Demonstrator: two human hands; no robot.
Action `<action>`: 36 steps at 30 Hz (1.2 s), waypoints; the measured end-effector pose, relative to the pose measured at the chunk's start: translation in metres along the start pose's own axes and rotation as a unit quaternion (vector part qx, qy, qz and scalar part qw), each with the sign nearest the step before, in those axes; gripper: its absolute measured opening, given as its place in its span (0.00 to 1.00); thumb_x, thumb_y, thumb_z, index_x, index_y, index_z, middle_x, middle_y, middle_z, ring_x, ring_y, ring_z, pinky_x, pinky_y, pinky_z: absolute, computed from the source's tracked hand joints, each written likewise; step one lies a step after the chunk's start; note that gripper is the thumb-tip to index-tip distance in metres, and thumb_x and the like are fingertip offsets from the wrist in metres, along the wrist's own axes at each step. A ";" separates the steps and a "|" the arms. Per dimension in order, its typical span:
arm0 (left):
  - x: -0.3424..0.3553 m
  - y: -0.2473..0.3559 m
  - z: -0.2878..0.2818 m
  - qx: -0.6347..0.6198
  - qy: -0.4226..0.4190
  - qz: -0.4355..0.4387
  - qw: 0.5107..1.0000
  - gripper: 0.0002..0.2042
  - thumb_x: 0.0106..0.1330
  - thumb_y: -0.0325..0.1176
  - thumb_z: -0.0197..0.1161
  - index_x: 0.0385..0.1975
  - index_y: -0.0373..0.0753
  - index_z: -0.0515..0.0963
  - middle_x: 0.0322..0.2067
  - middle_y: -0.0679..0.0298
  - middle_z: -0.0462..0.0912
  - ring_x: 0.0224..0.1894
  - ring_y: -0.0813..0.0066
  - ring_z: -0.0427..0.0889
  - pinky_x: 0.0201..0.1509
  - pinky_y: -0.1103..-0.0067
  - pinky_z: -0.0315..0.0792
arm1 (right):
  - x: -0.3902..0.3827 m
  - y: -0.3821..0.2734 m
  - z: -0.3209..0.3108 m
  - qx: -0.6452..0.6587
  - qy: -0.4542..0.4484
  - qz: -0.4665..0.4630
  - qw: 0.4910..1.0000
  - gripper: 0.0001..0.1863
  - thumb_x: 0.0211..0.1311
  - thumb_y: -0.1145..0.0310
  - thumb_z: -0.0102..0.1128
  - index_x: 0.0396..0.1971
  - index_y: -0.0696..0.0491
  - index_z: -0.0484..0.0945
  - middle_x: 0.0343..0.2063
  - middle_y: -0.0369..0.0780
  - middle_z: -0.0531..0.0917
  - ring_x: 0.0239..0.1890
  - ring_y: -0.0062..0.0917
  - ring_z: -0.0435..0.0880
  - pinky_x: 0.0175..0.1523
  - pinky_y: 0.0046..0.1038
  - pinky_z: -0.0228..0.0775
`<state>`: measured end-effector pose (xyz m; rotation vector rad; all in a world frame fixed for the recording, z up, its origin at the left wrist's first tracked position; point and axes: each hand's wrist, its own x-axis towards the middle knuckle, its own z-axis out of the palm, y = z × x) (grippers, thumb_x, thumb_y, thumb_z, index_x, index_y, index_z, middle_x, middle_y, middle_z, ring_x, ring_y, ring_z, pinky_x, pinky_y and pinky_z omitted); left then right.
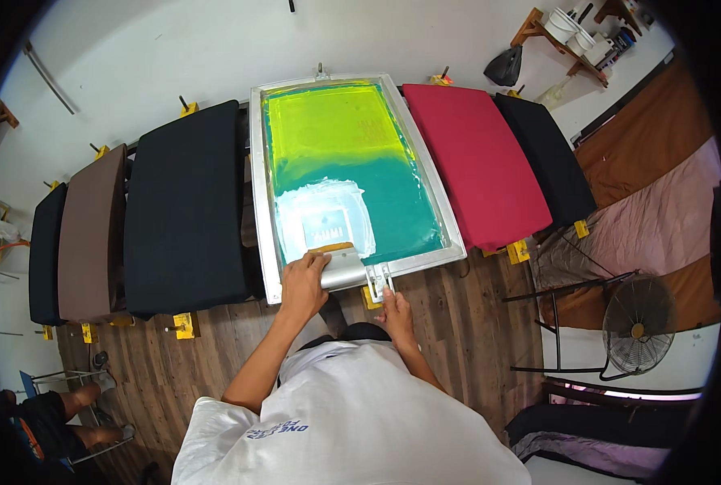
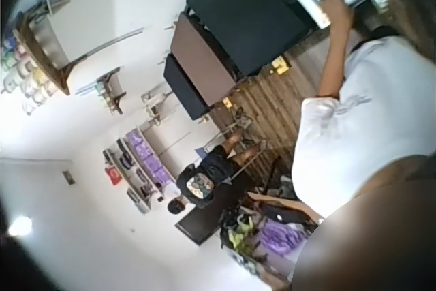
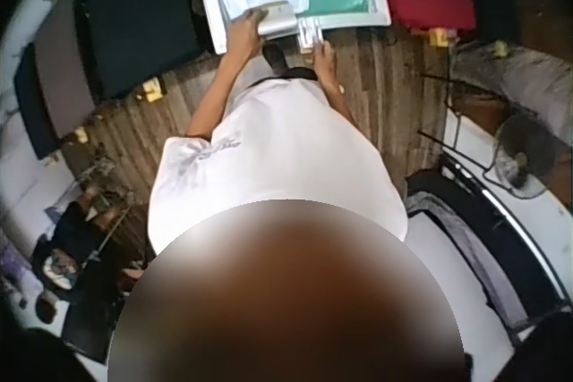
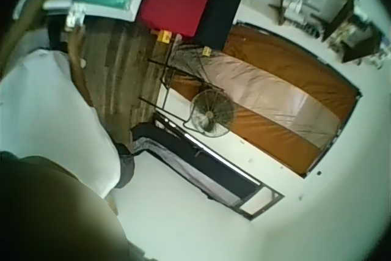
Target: Applying white ink to a t-shirt using a screen printing frame and a squeegee.
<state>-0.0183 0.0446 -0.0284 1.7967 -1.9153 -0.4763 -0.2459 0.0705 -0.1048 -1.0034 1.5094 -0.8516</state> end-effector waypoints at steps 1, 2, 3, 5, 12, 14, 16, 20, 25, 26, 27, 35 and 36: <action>0.000 0.001 -0.001 0.000 -0.001 0.003 1.000 0.29 0.43 0.19 0.67 0.53 0.36 0.78 0.50 0.55 0.79 0.51 0.52 0.78 0.58 0.64 0.68 | 0.000 0.000 0.001 0.009 0.006 0.002 1.000 0.22 0.73 0.50 0.50 0.30 0.55 0.71 0.17 0.31 0.68 0.17 0.14 0.68 0.26 0.22 0.72; 0.000 0.001 -0.003 0.000 -0.001 0.003 1.000 0.30 0.43 0.19 0.67 0.53 0.36 0.78 0.50 0.55 0.79 0.51 0.52 0.78 0.58 0.64 0.68 | 0.000 0.000 0.001 0.010 0.008 0.001 1.000 0.22 0.73 0.50 0.50 0.30 0.55 0.71 0.17 0.31 0.68 0.17 0.14 0.68 0.26 0.22 0.72; 0.000 0.002 -0.005 -0.001 -0.002 0.004 1.000 0.30 0.42 0.19 0.67 0.53 0.37 0.78 0.50 0.55 0.79 0.51 0.52 0.78 0.58 0.64 0.68 | 0.000 0.000 0.001 0.012 0.008 -0.005 1.000 0.21 0.73 0.51 0.51 0.30 0.56 0.72 0.17 0.31 0.69 0.17 0.14 0.69 0.25 0.22 0.72; 0.001 0.007 -0.012 0.002 -0.009 0.005 1.000 0.30 0.42 0.19 0.68 0.53 0.37 0.78 0.50 0.55 0.79 0.51 0.52 0.78 0.58 0.64 0.68 | -0.001 -0.003 0.004 0.015 0.009 -0.010 1.000 0.20 0.73 0.52 0.51 0.31 0.56 0.72 0.16 0.31 0.69 0.17 0.14 0.69 0.25 0.22 0.73; 0.001 0.006 -0.014 0.006 -0.009 0.014 1.000 0.31 0.41 0.20 0.68 0.53 0.37 0.77 0.50 0.55 0.79 0.50 0.52 0.78 0.58 0.64 0.68 | -0.006 -0.009 0.015 -0.025 0.098 -0.077 0.992 0.22 0.73 0.55 0.52 0.30 0.61 0.73 0.19 0.39 0.78 0.16 0.20 0.78 0.21 0.24 0.72; 0.001 0.008 -0.016 0.006 -0.009 0.014 1.000 0.31 0.41 0.20 0.69 0.53 0.37 0.77 0.50 0.55 0.79 0.50 0.52 0.78 0.58 0.64 0.68 | -0.007 -0.011 0.016 -0.031 0.104 -0.084 0.991 0.22 0.73 0.56 0.52 0.29 0.63 0.72 0.20 0.42 0.79 0.17 0.22 0.80 0.20 0.25 0.72; 0.001 0.007 -0.015 0.005 -0.010 0.015 1.000 0.31 0.41 0.21 0.69 0.53 0.37 0.77 0.49 0.55 0.79 0.49 0.52 0.78 0.58 0.64 0.68 | -0.008 -0.009 0.015 -0.043 0.103 -0.093 0.989 0.22 0.73 0.56 0.52 0.29 0.62 0.72 0.19 0.43 0.78 0.16 0.22 0.79 0.20 0.26 0.71; 0.004 0.006 -0.014 0.002 -0.011 0.008 1.000 0.30 0.40 0.21 0.69 0.52 0.37 0.78 0.48 0.55 0.80 0.49 0.53 0.78 0.58 0.64 0.68 | -0.006 -0.004 0.016 -0.061 0.111 -0.095 0.987 0.22 0.73 0.56 0.52 0.28 0.62 0.72 0.18 0.43 0.77 0.16 0.23 0.79 0.20 0.27 0.71; 0.009 0.008 -0.019 0.012 -0.022 0.004 1.000 0.29 0.41 0.22 0.70 0.50 0.37 0.79 0.47 0.55 0.80 0.50 0.54 0.78 0.60 0.64 0.66 | -0.005 -0.004 0.016 -0.069 0.123 -0.106 0.984 0.24 0.72 0.54 0.53 0.25 0.62 0.71 0.15 0.43 0.75 0.15 0.25 0.78 0.20 0.30 0.69; 0.009 0.008 -0.020 0.012 -0.024 0.008 1.000 0.29 0.41 0.22 0.70 0.50 0.37 0.79 0.47 0.55 0.80 0.50 0.55 0.78 0.61 0.64 0.65 | -0.005 -0.004 0.016 -0.069 0.124 -0.105 0.984 0.24 0.72 0.54 0.53 0.25 0.62 0.71 0.15 0.43 0.75 0.15 0.25 0.78 0.20 0.30 0.69; 0.010 0.008 -0.021 0.012 -0.025 0.011 1.000 0.29 0.41 0.23 0.71 0.50 0.36 0.79 0.46 0.55 0.80 0.50 0.56 0.78 0.61 0.64 0.65 | -0.006 -0.005 0.015 -0.082 0.122 -0.100 0.984 0.24 0.72 0.54 0.53 0.25 0.61 0.70 0.14 0.43 0.74 0.14 0.25 0.78 0.20 0.30 0.68; 0.011 0.009 -0.021 0.023 -0.024 0.021 0.999 0.29 0.40 0.24 0.71 0.50 0.36 0.78 0.46 0.55 0.81 0.51 0.58 0.77 0.62 0.63 0.65 | -0.008 -0.009 0.015 -0.085 0.125 -0.097 0.984 0.25 0.72 0.53 0.53 0.23 0.60 0.69 0.12 0.42 0.72 0.13 0.25 0.75 0.21 0.31 0.64; 0.010 0.008 -0.021 0.022 -0.025 0.019 0.999 0.29 0.40 0.24 0.71 0.50 0.36 0.78 0.47 0.56 0.81 0.52 0.57 0.77 0.62 0.62 0.65 | -0.008 -0.009 0.015 -0.088 0.125 -0.097 0.984 0.25 0.72 0.53 0.53 0.23 0.60 0.69 0.12 0.42 0.72 0.13 0.25 0.75 0.21 0.31 0.64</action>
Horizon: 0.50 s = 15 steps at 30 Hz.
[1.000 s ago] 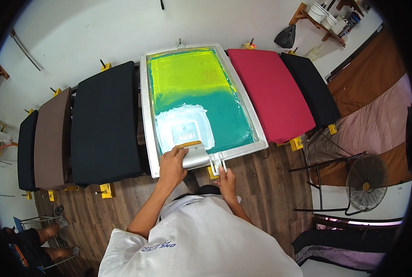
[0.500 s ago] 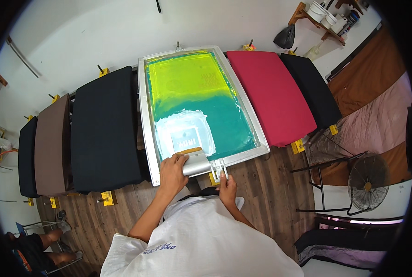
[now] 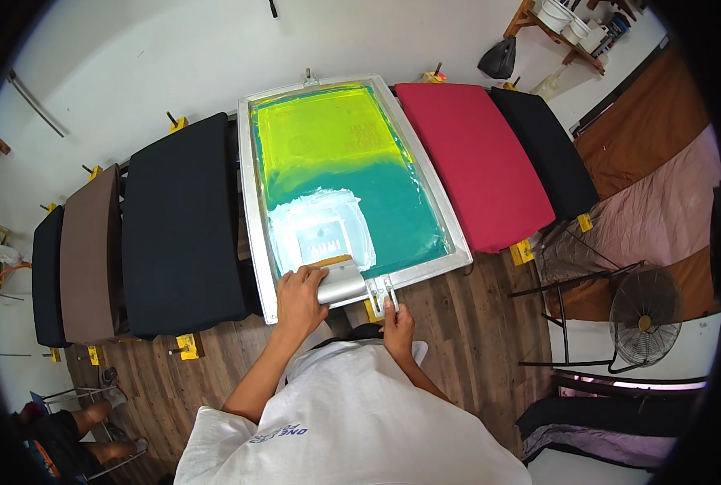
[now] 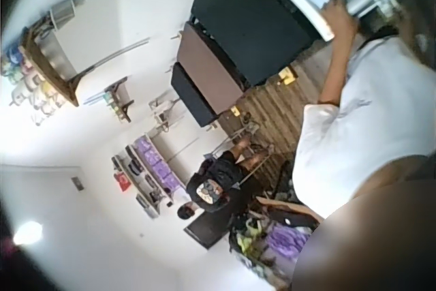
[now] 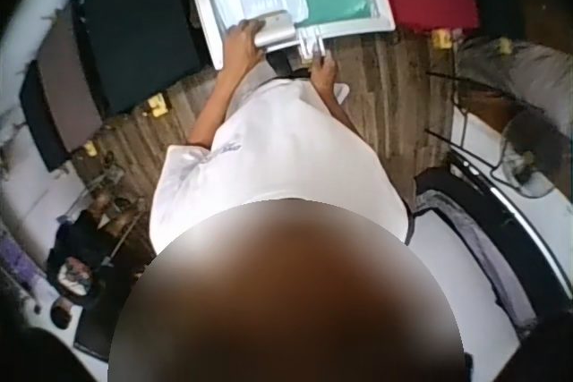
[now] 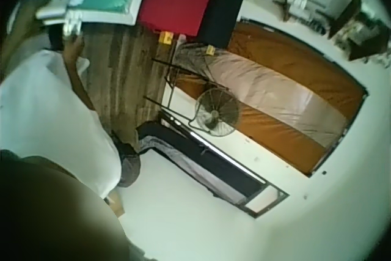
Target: Applying white ink to a t-shirt using a screen printing frame and a squeegee.
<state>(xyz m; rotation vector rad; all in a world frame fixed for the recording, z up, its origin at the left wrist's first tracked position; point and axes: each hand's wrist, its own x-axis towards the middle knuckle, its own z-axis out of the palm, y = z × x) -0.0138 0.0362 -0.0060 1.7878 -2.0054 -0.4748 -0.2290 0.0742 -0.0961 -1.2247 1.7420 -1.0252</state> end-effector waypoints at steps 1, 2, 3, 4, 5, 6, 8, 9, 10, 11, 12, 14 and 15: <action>-0.001 -0.001 0.001 -0.001 0.001 0.000 1.000 0.29 0.40 0.24 0.71 0.50 0.36 0.78 0.47 0.56 0.81 0.52 0.57 0.77 0.62 0.62 0.65 | 0.000 0.000 0.000 -0.003 0.000 0.000 1.000 0.25 0.72 0.53 0.53 0.23 0.60 0.69 0.11 0.42 0.72 0.13 0.25 0.75 0.21 0.32 0.64; -0.002 -0.003 0.002 -0.004 0.004 -0.001 1.000 0.29 0.40 0.24 0.71 0.50 0.36 0.78 0.47 0.55 0.81 0.52 0.57 0.77 0.63 0.62 0.65 | 0.000 0.002 0.001 -0.005 0.000 -0.002 1.000 0.25 0.72 0.53 0.53 0.23 0.60 0.69 0.11 0.42 0.72 0.13 0.25 0.75 0.21 0.32 0.64; -0.003 -0.004 0.002 -0.007 0.007 -0.003 1.000 0.30 0.40 0.23 0.71 0.51 0.36 0.78 0.47 0.55 0.81 0.52 0.57 0.77 0.63 0.62 0.64 | 0.001 0.007 0.003 -0.016 0.004 -0.010 1.000 0.25 0.72 0.53 0.53 0.23 0.60 0.69 0.11 0.42 0.72 0.13 0.26 0.75 0.21 0.32 0.64; -0.002 -0.002 0.002 -0.003 0.005 -0.001 1.000 0.30 0.40 0.23 0.71 0.51 0.36 0.78 0.47 0.55 0.81 0.52 0.57 0.77 0.63 0.62 0.64 | 0.001 0.006 0.002 -0.021 0.009 -0.016 1.000 0.25 0.72 0.53 0.53 0.23 0.60 0.69 0.11 0.42 0.72 0.13 0.26 0.75 0.22 0.33 0.64; -0.001 0.001 0.001 -0.001 0.000 -0.003 1.000 0.30 0.41 0.23 0.71 0.51 0.36 0.78 0.47 0.55 0.80 0.52 0.57 0.77 0.63 0.62 0.64 | 0.001 0.006 0.000 -0.018 0.010 -0.014 1.000 0.25 0.72 0.53 0.53 0.23 0.60 0.69 0.11 0.42 0.72 0.13 0.26 0.75 0.22 0.33 0.64; -0.001 0.004 0.001 0.001 -0.005 -0.005 1.000 0.30 0.41 0.23 0.72 0.52 0.36 0.78 0.48 0.55 0.80 0.52 0.57 0.77 0.64 0.62 0.64 | 0.001 0.005 -0.002 -0.013 0.001 -0.007 1.000 0.23 0.72 0.54 0.53 0.24 0.60 0.70 0.14 0.40 0.73 0.15 0.22 0.74 0.21 0.29 0.65; -0.004 0.002 0.002 0.006 -0.006 -0.005 1.000 0.31 0.40 0.23 0.71 0.53 0.38 0.77 0.49 0.56 0.79 0.53 0.57 0.76 0.63 0.62 0.65 | 0.001 0.005 -0.003 -0.016 -0.009 -0.005 1.000 0.22 0.73 0.56 0.53 0.25 0.60 0.71 0.16 0.38 0.73 0.16 0.18 0.73 0.19 0.26 0.66; -0.006 0.001 0.003 0.013 -0.009 -0.004 1.000 0.33 0.40 0.23 0.71 0.54 0.39 0.76 0.51 0.57 0.79 0.53 0.57 0.76 0.61 0.63 0.66 | 0.002 0.012 -0.001 -0.021 -0.007 -0.009 1.000 0.22 0.73 0.56 0.53 0.25 0.60 0.71 0.16 0.38 0.73 0.16 0.18 0.73 0.19 0.26 0.66; -0.008 0.001 0.004 0.012 -0.008 -0.005 1.000 0.33 0.40 0.23 0.71 0.54 0.39 0.76 0.51 0.57 0.79 0.53 0.57 0.76 0.61 0.63 0.66 | 0.003 0.010 -0.001 -0.025 -0.006 -0.013 1.000 0.22 0.73 0.56 0.53 0.25 0.60 0.71 0.16 0.38 0.73 0.16 0.18 0.73 0.19 0.26 0.66; -0.011 0.001 0.006 0.009 -0.007 -0.006 1.000 0.33 0.41 0.23 0.72 0.55 0.40 0.75 0.52 0.57 0.78 0.55 0.57 0.75 0.63 0.62 0.65 | 0.002 0.009 -0.001 -0.026 -0.007 -0.014 1.000 0.22 0.73 0.56 0.53 0.25 0.60 0.71 0.16 0.38 0.73 0.16 0.18 0.73 0.19 0.26 0.66; -0.013 0.001 0.007 0.005 -0.005 -0.006 1.000 0.34 0.42 0.23 0.72 0.56 0.40 0.74 0.54 0.57 0.77 0.56 0.58 0.74 0.64 0.62 0.65 | 0.001 0.007 -0.002 -0.026 -0.007 -0.008 1.000 0.22 0.73 0.55 0.53 0.25 0.60 0.71 0.16 0.38 0.73 0.16 0.18 0.73 0.20 0.26 0.66; -0.016 0.001 0.008 0.001 -0.018 -0.012 1.000 0.34 0.44 0.24 0.73 0.58 0.40 0.73 0.56 0.55 0.75 0.59 0.58 0.72 0.66 0.58 0.62 | 0.001 0.003 -0.002 -0.026 -0.006 -0.002 1.000 0.23 0.73 0.55 0.53 0.25 0.60 0.71 0.16 0.38 0.73 0.16 0.18 0.73 0.20 0.26 0.66; -0.017 0.001 0.009 -0.003 -0.032 -0.017 0.999 0.35 0.46 0.25 0.73 0.59 0.39 0.71 0.58 0.54 0.73 0.62 0.59 0.70 0.67 0.55 0.59 | 0.001 0.004 -0.003 -0.027 -0.009 -0.011 1.000 0.23 0.73 0.55 0.53 0.25 0.60 0.71 0.16 0.38 0.73 0.16 0.19 0.73 0.20 0.26 0.67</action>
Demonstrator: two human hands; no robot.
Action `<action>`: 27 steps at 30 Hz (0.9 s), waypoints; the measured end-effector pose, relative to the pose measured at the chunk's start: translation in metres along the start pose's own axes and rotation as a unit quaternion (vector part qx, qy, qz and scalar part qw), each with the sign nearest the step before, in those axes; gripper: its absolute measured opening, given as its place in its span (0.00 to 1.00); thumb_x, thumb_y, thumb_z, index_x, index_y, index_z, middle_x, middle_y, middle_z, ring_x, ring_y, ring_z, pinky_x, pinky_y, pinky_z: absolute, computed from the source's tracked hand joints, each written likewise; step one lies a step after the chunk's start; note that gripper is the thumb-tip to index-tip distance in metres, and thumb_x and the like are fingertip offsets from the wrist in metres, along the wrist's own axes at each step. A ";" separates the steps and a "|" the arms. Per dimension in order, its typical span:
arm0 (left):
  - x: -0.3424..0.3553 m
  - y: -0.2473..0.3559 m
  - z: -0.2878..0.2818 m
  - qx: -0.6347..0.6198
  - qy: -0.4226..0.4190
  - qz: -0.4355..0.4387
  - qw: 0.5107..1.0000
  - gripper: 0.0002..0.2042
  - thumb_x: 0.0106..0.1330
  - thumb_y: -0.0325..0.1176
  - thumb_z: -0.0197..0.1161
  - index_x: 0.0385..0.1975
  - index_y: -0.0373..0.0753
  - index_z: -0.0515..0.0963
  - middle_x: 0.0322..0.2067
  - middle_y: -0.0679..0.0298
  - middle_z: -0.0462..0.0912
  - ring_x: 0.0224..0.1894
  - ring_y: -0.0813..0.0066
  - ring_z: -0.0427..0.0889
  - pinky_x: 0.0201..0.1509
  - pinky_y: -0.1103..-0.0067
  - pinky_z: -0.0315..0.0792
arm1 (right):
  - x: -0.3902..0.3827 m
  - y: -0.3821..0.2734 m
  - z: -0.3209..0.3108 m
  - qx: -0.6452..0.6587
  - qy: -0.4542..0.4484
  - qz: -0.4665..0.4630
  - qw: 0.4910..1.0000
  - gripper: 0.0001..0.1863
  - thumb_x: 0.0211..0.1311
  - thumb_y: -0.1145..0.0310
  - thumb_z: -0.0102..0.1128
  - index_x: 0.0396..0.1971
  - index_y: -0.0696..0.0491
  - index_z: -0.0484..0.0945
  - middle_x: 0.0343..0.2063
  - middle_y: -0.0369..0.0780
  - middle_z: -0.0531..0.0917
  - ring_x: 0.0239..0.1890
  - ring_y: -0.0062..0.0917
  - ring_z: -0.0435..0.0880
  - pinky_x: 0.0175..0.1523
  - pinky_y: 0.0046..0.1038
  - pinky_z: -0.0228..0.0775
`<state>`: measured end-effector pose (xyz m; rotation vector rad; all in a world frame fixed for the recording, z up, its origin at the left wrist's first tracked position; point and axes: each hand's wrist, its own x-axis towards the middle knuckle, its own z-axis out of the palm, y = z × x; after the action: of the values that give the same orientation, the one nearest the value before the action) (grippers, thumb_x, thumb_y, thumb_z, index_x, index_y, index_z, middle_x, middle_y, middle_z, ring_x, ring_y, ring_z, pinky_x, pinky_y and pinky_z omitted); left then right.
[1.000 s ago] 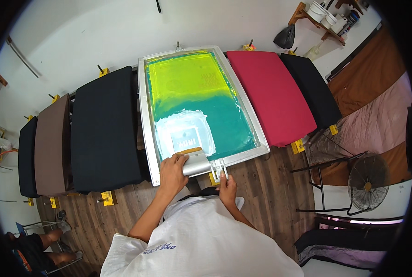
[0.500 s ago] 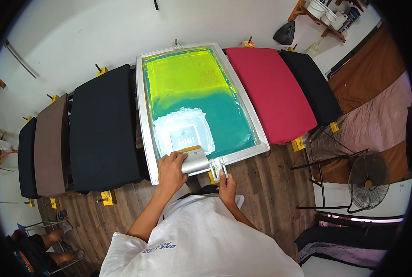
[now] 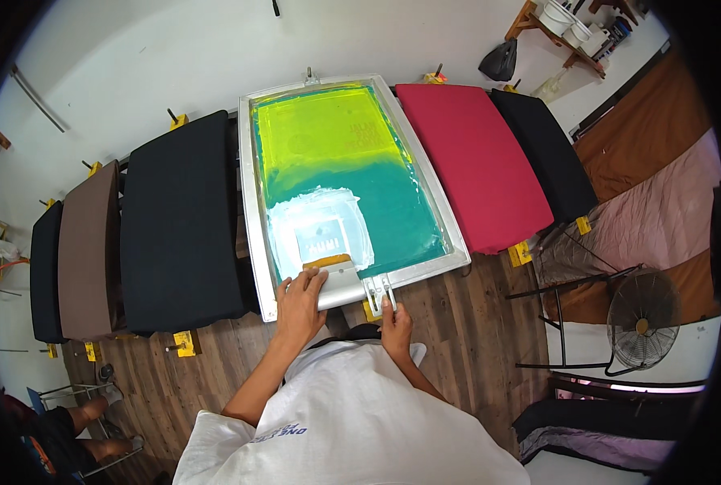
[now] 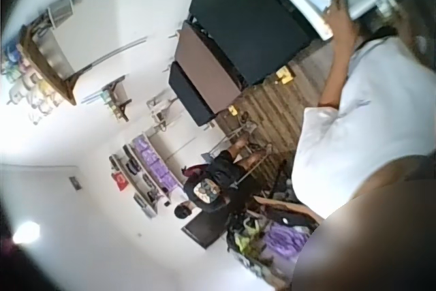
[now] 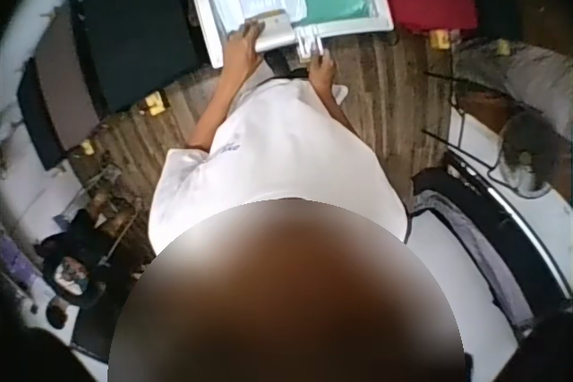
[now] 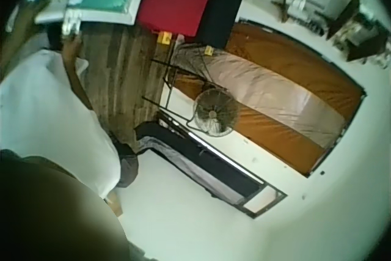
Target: Applying white ink to a t-shirt using a screen printing frame and a squeegee.
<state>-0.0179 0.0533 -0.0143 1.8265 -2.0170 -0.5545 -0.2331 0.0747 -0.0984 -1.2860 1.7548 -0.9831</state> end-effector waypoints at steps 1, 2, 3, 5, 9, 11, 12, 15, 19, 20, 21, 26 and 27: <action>-0.002 0.000 0.001 -0.001 0.001 -0.001 1.000 0.35 0.46 0.25 0.73 0.59 0.39 0.71 0.58 0.54 0.73 0.62 0.59 0.70 0.67 0.55 0.59 | 0.001 0.000 -0.001 -0.001 -0.003 -0.010 1.000 0.23 0.73 0.55 0.53 0.25 0.60 0.71 0.16 0.38 0.73 0.16 0.19 0.73 0.20 0.26 0.67; -0.004 0.000 0.003 0.010 0.004 0.005 1.000 0.35 0.46 0.25 0.73 0.60 0.39 0.70 0.59 0.54 0.72 0.64 0.59 0.69 0.68 0.54 0.57 | 0.001 0.001 -0.001 -0.002 -0.005 -0.011 1.000 0.23 0.73 0.55 0.53 0.25 0.60 0.71 0.16 0.38 0.73 0.16 0.19 0.73 0.20 0.26 0.67; -0.006 0.000 0.005 0.020 0.007 0.011 1.000 0.36 0.47 0.25 0.73 0.61 0.39 0.68 0.60 0.54 0.70 0.65 0.58 0.68 0.69 0.52 0.56 | 0.000 0.002 0.000 0.001 -0.002 -0.004 1.000 0.23 0.73 0.54 0.53 0.25 0.60 0.71 0.16 0.38 0.73 0.16 0.19 0.74 0.20 0.26 0.67; -0.009 -0.003 0.009 0.022 0.005 0.013 1.000 0.37 0.48 0.27 0.74 0.62 0.39 0.67 0.61 0.54 0.69 0.66 0.57 0.67 0.69 0.51 0.54 | 0.000 0.000 0.001 0.003 0.000 0.002 1.000 0.23 0.73 0.54 0.53 0.25 0.60 0.71 0.16 0.39 0.73 0.16 0.19 0.74 0.20 0.26 0.68; -0.013 0.000 0.007 0.028 -0.010 0.016 0.999 0.37 0.52 0.34 0.75 0.64 0.40 0.65 0.64 0.53 0.66 0.68 0.57 0.63 0.70 0.48 0.51 | -0.001 -0.002 -0.001 0.005 -0.002 0.004 1.000 0.24 0.73 0.54 0.52 0.26 0.61 0.71 0.16 0.39 0.73 0.16 0.20 0.74 0.20 0.27 0.68; -0.015 -0.002 0.014 0.041 -0.009 0.019 0.999 0.38 0.53 0.36 0.75 0.64 0.39 0.63 0.64 0.53 0.65 0.69 0.57 0.63 0.70 0.47 0.50 | 0.000 -0.005 -0.001 0.008 -0.008 0.000 1.000 0.24 0.73 0.54 0.52 0.26 0.61 0.72 0.16 0.39 0.74 0.16 0.20 0.75 0.20 0.27 0.68; -0.016 -0.003 0.016 0.055 -0.010 0.023 0.998 0.39 0.53 0.39 0.75 0.65 0.38 0.62 0.64 0.53 0.65 0.69 0.57 0.62 0.70 0.46 0.49 | -0.001 -0.007 0.000 0.004 -0.003 0.003 1.000 0.23 0.73 0.54 0.52 0.26 0.61 0.72 0.14 0.42 0.74 0.16 0.24 0.76 0.22 0.31 0.67; -0.018 0.005 0.003 0.026 -0.021 0.011 0.999 0.39 0.54 0.40 0.74 0.65 0.37 0.63 0.64 0.52 0.65 0.69 0.56 0.63 0.71 0.49 0.49 | -0.002 -0.008 0.000 0.000 0.003 0.000 1.000 0.23 0.73 0.55 0.52 0.26 0.61 0.72 0.13 0.44 0.74 0.15 0.29 0.77 0.23 0.35 0.66; -0.017 0.040 -0.073 -0.122 0.069 0.070 0.988 0.31 0.55 0.41 0.73 0.59 0.37 0.74 0.51 0.52 0.79 0.57 0.56 0.76 0.63 0.59 0.65 | 0.000 -0.013 -0.003 0.001 -0.014 0.014 1.000 0.24 0.73 0.54 0.52 0.26 0.62 0.72 0.14 0.46 0.75 0.17 0.32 0.77 0.25 0.36 0.67; -0.021 0.057 -0.104 -0.201 0.124 0.099 0.967 0.26 0.55 0.38 0.73 0.53 0.35 0.78 0.43 0.55 0.81 0.46 0.59 0.79 0.52 0.63 0.70 | 0.000 -0.005 -0.003 0.000 -0.009 0.020 1.000 0.24 0.73 0.54 0.52 0.26 0.62 0.72 0.14 0.46 0.75 0.17 0.32 0.77 0.25 0.36 0.67; -0.028 0.074 -0.137 -0.276 0.179 0.123 0.936 0.20 0.55 0.36 0.73 0.47 0.33 0.82 0.34 0.58 0.84 0.36 0.62 0.83 0.41 0.67 0.76 | 0.002 0.006 -0.002 -0.009 0.005 0.007 1.000 0.24 0.73 0.54 0.52 0.26 0.62 0.72 0.15 0.47 0.75 0.18 0.33 0.77 0.26 0.37 0.67; -0.081 0.114 -0.222 -0.472 0.399 0.457 0.640 0.17 0.61 0.41 0.70 0.40 0.38 0.72 0.24 0.72 0.71 0.19 0.86 0.67 0.24 0.85 0.66 | 0.003 0.003 -0.003 -0.008 -0.001 -0.004 1.000 0.23 0.72 0.55 0.53 0.25 0.62 0.72 0.15 0.46 0.75 0.19 0.31 0.76 0.27 0.37 0.66; -0.068 0.124 -0.237 -0.479 0.299 0.529 0.634 0.16 0.71 0.39 0.59 0.58 0.52 0.74 0.24 0.78 0.69 0.19 0.91 0.67 0.23 0.86 0.56 | 0.002 -0.001 -0.003 0.000 -0.005 0.003 1.000 0.24 0.73 0.55 0.53 0.25 0.62 0.73 0.15 0.45 0.75 0.18 0.28 0.76 0.26 0.35 0.66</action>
<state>0.0043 0.1208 0.2528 0.0100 -1.4177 -0.3892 -0.2361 0.0728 -0.0968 -1.2829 1.7495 -0.9727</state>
